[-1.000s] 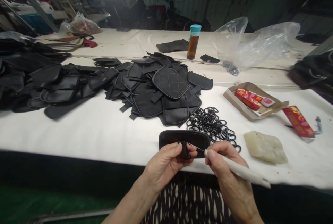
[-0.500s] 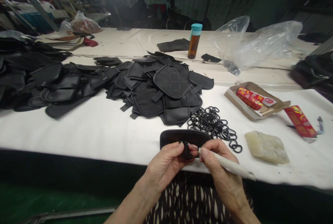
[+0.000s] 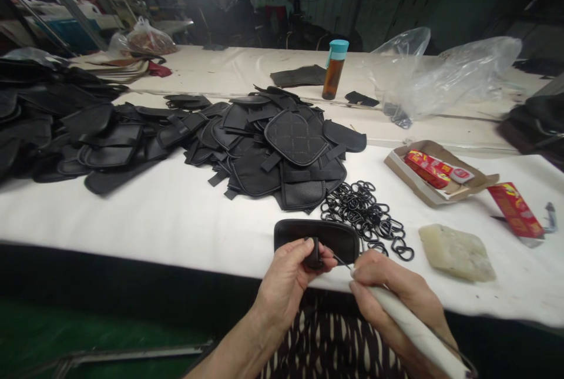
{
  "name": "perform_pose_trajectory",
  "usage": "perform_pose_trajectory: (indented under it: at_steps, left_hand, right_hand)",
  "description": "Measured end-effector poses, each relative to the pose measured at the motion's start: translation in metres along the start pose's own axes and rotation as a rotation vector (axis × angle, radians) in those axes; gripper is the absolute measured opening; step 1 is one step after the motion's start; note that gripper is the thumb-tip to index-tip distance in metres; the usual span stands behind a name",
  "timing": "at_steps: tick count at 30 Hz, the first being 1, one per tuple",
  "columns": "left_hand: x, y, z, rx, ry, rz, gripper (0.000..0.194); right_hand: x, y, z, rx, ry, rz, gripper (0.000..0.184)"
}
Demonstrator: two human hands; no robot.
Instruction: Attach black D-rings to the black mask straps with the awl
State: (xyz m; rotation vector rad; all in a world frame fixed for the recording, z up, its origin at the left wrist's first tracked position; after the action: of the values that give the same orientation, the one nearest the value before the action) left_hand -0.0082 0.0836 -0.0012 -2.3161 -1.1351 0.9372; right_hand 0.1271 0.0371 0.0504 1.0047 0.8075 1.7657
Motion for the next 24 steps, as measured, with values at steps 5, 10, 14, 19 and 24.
perform_pose_trajectory:
  at_steps: [5,10,14,19,24]
  left_hand:
    - [-0.001,0.002,0.001,-0.014,-0.021,-0.001,0.019]
    - [-0.001,0.005,0.001,-0.026,-0.022,-0.048,0.019]
    - [-0.003,0.007,0.003,-0.060,-0.086,-0.085,0.014]
    - [-0.005,0.006,0.001,-0.034,-0.050,-0.119,0.016]
    - [-0.006,0.007,0.002,-0.066,-0.027,-0.078,0.017]
  right_hand:
    - [-0.005,0.004,0.003,-0.120,-0.161,0.008,0.009]
    - [0.010,0.014,-0.020,-0.592,-0.180,0.332,0.015]
    - [0.015,0.015,-0.033,-0.721,-0.177,0.455,0.017]
    - [0.011,0.013,-0.040,-0.784,-0.099,0.447,0.017]
    - [0.011,0.010,-0.041,-0.735,-0.115,0.390,0.019]
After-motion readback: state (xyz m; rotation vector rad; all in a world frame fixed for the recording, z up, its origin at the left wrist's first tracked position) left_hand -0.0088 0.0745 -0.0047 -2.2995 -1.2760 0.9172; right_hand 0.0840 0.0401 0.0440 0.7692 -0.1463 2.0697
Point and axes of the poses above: each hand's wrist, its own x-axis towards the middle knuckle, its own z-axis out of the back of the hand, y = z × x, the point moved 4 cm from there along x, towards the middle knuckle, and after that the axes turned 8 degrees about y, right-handed, at the moved point
